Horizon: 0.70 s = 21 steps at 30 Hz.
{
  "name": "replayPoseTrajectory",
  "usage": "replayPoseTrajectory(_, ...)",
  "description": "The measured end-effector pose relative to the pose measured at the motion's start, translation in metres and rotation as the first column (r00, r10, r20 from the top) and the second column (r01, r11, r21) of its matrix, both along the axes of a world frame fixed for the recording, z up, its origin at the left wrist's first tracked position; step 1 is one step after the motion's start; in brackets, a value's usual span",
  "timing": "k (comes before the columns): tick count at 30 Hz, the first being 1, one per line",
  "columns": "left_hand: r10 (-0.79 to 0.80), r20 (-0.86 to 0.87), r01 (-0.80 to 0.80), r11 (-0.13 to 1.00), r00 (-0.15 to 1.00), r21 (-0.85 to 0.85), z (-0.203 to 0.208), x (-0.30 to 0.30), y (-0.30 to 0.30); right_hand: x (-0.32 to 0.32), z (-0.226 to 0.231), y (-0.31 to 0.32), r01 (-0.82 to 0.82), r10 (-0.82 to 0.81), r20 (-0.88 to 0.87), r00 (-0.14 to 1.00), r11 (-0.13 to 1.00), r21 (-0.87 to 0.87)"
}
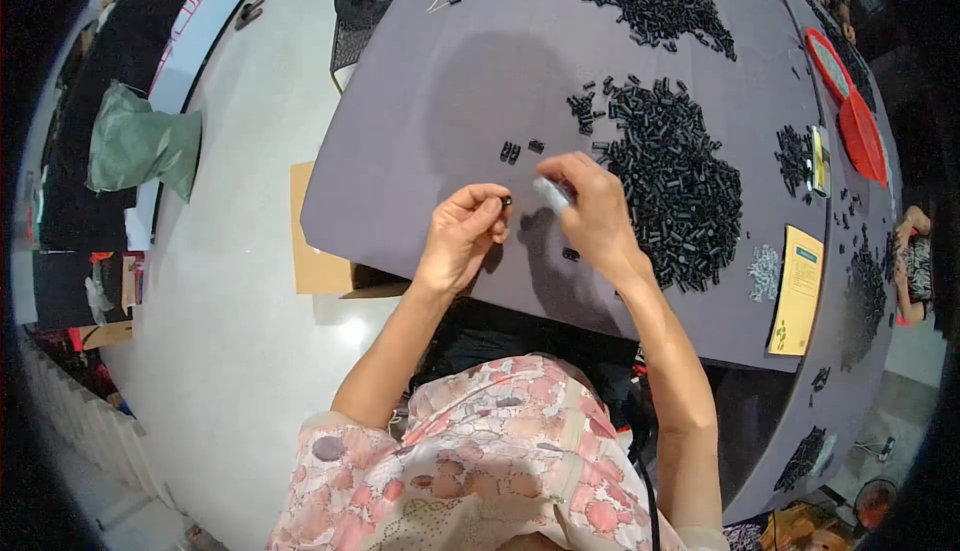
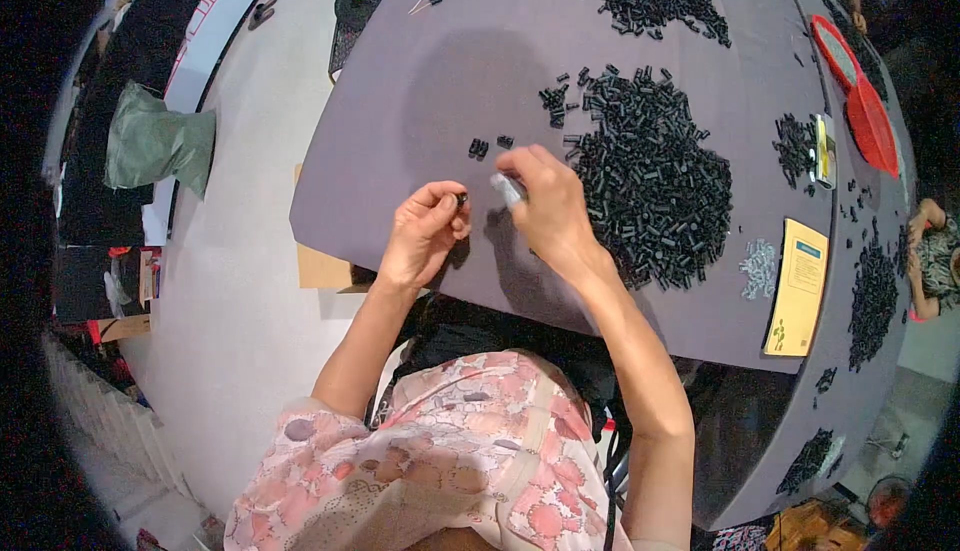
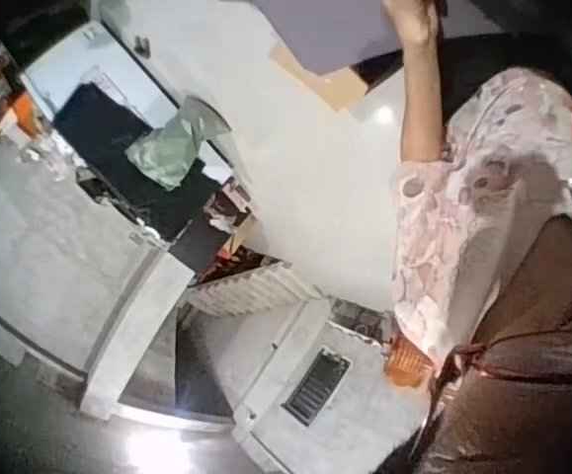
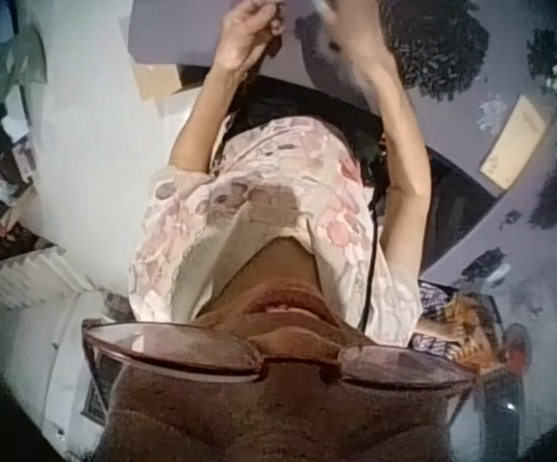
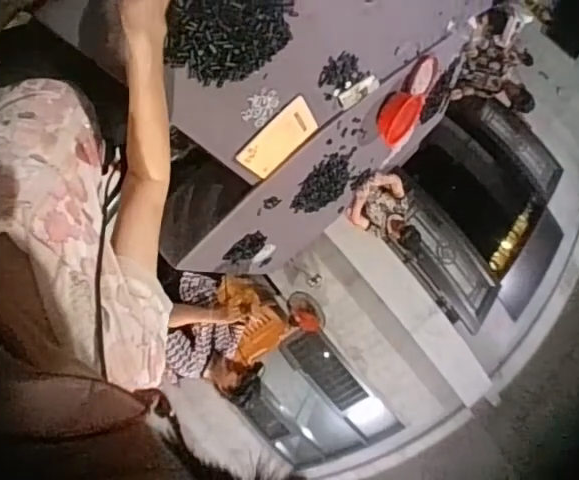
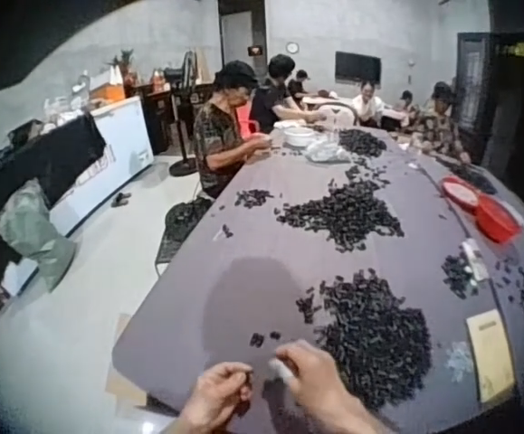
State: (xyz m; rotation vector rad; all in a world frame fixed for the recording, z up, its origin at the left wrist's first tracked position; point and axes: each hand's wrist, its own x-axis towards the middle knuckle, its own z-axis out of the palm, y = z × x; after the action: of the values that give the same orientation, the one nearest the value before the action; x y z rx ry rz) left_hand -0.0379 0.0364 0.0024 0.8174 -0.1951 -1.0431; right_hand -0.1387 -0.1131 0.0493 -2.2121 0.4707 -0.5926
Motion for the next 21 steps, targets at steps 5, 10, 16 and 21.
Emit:
replayPoseTrajectory(5,0.026,-0.028,-0.027,0.998,0.999,-0.060,-0.014,0.004,0.007,0.034,-0.026,-0.001,0.064,-0.065,-0.016,0.998,0.996,-0.059)
replayPoseTrajectory(10,0.039,-0.017,-0.040,0.996,0.999,-0.075,-0.016,0.002,0.009,0.043,-0.037,0.005,0.086,-0.111,-0.167,0.980,0.985,-0.148)
replayPoseTrajectory(16,-0.009,-0.069,0.000,0.992,0.998,-0.129,-0.020,0.009,0.008,0.024,-0.022,-0.004,0.003,-0.043,-0.218,0.975,0.984,-0.181)
replayPoseTrajectory(21,-0.019,-0.074,0.007,0.989,0.997,-0.150,-0.017,0.010,0.004,0.015,-0.015,-0.062,0.190,-0.250,-0.098,0.963,0.893,-0.408)
